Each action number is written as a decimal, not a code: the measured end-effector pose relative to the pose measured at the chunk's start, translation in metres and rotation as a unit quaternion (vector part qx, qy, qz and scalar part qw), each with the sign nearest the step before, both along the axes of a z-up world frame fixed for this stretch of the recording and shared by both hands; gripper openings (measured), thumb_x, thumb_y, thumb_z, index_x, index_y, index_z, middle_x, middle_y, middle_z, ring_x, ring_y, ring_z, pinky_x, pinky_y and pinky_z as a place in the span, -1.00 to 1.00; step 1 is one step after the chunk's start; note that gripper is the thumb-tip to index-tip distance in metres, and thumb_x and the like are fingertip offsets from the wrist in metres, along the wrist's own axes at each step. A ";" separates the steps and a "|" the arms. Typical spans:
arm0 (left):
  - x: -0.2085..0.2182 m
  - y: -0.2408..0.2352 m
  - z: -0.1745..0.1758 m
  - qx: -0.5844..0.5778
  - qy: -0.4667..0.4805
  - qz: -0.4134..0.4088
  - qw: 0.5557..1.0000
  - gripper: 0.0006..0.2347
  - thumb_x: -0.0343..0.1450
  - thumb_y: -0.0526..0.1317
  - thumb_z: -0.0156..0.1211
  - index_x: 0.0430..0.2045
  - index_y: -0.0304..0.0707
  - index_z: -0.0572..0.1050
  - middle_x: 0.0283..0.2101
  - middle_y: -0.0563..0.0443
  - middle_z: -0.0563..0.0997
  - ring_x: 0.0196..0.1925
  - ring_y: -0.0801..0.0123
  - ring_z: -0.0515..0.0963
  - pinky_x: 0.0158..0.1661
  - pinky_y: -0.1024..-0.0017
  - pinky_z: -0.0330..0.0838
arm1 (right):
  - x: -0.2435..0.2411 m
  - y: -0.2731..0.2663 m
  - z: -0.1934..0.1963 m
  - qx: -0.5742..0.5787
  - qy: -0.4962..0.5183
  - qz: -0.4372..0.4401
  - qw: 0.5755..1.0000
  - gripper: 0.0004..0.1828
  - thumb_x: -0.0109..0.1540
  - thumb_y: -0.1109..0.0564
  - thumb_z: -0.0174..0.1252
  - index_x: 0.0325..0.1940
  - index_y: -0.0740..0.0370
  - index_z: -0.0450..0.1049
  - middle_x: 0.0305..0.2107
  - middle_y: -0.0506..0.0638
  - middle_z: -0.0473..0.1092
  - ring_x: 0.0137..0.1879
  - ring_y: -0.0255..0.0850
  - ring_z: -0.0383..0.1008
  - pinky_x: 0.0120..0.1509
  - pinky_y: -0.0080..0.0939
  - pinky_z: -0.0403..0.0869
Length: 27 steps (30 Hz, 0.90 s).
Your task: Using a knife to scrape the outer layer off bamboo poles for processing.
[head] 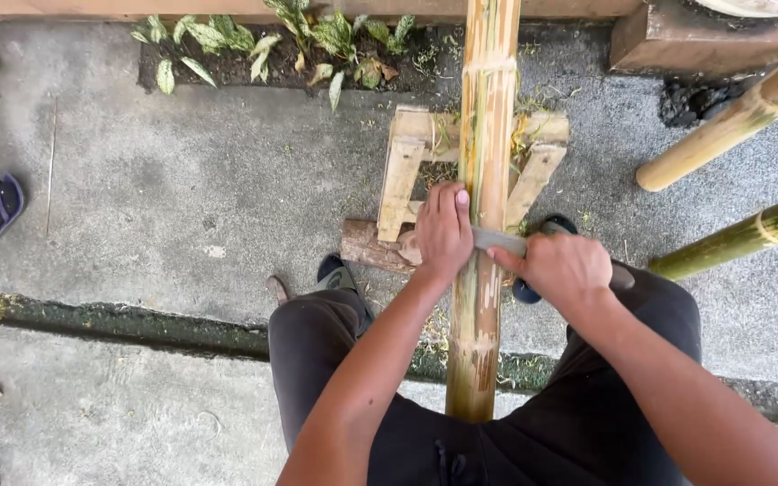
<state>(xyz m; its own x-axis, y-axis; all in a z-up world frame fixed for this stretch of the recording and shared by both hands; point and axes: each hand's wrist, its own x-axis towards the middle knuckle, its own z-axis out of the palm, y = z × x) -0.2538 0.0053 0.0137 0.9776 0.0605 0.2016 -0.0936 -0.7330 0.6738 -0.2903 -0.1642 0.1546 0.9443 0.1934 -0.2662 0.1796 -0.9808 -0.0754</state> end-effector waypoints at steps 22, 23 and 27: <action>0.064 -0.002 0.006 0.028 -0.046 -0.012 0.998 -0.65 0.64 -0.06 -0.36 -0.08 -0.23 0.45 -0.04 -0.16 0.56 -0.04 0.08 0.60 0.02 0.13 0.41 | 0.057 0.001 0.002 -0.043 0.052 -0.037 0.997 -0.13 0.21 -0.66 -0.08 -0.49 0.15 0.64 -0.57 0.14 0.54 -0.39 0.02 0.63 -0.29 0.01 0.56; 0.064 -0.001 0.002 0.020 -0.037 -0.018 0.999 -0.65 0.64 -0.05 -0.37 -0.06 -0.24 0.44 -0.02 -0.17 0.56 -0.05 0.09 0.60 -0.03 0.18 0.42 | 0.059 0.002 0.002 -0.038 0.074 -0.042 0.996 -0.15 0.18 -0.66 -0.07 -0.48 0.12 0.63 -0.60 0.14 0.54 -0.41 0.03 0.63 -0.30 0.01 0.56; 0.088 -0.004 -0.015 0.018 -0.025 -0.014 0.999 -0.64 0.63 -0.05 -0.40 -0.04 -0.22 0.44 -0.02 -0.14 0.57 -0.07 0.15 0.60 0.00 0.21 0.43 | 0.073 0.001 -0.003 -0.047 0.076 -0.034 0.995 -0.11 0.25 -0.65 -0.09 -0.51 0.19 0.62 -0.61 0.12 0.53 -0.43 -0.01 0.63 -0.32 0.03 0.54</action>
<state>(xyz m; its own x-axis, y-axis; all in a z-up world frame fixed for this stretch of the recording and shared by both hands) -0.1654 0.0017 -0.0008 0.9672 0.0252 0.2526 -0.1478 -0.7531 0.6411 -0.2171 -0.1635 0.1518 0.9022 0.0975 -0.4202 0.1053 -0.9944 -0.0046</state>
